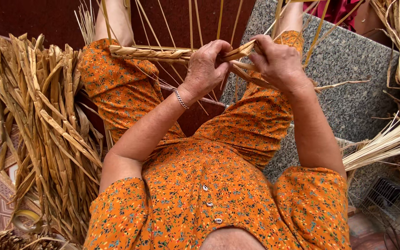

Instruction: The person sits on the floor and weaves dried plant fibers around a metal frame to form a basket. They thread and pull fibers through the frame, then braid additional fibers around the rim to secure the structure.

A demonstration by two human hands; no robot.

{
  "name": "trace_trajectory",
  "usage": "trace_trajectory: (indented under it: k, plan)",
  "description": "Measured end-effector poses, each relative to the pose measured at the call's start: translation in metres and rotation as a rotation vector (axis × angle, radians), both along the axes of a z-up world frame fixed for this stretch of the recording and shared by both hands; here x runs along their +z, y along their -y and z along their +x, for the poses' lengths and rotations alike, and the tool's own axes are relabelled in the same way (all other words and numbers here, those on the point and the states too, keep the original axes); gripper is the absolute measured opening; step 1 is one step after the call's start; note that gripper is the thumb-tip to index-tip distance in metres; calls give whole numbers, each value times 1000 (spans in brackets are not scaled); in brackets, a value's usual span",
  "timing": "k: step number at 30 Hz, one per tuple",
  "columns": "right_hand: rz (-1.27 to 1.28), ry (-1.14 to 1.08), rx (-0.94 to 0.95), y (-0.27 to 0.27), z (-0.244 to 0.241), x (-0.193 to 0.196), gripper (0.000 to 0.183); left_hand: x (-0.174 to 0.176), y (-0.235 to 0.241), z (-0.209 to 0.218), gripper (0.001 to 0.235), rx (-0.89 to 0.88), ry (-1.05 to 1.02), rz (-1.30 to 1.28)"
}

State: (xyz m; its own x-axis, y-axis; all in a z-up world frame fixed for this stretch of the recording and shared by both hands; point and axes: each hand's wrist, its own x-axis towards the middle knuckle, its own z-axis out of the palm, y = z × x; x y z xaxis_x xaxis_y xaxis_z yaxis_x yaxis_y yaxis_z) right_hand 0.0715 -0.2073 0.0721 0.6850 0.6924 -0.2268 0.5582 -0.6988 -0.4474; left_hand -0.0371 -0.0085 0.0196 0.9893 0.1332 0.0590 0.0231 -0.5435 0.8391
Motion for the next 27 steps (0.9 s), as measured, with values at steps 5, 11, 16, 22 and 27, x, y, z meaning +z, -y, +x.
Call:
trace_trajectory:
  k: [5,11,16,22,27]
  plan:
    - [240,342,-56,15,2,54,12,-9,-1,-8,26,4,97,11]
    - [157,1043,229,-1,-14,80,6,-10,-1,-2,16,-80,35,91]
    - [-561,145,107,40,12,78,40,-3,2,9,45,-191,-91,298]
    - [-325,-573,-174,80,50,36,35,-10,6,10,24,-262,-107,344]
    - [-262,-14,-17,80,22,1,30,-10,-3,20,10,-178,-83,169]
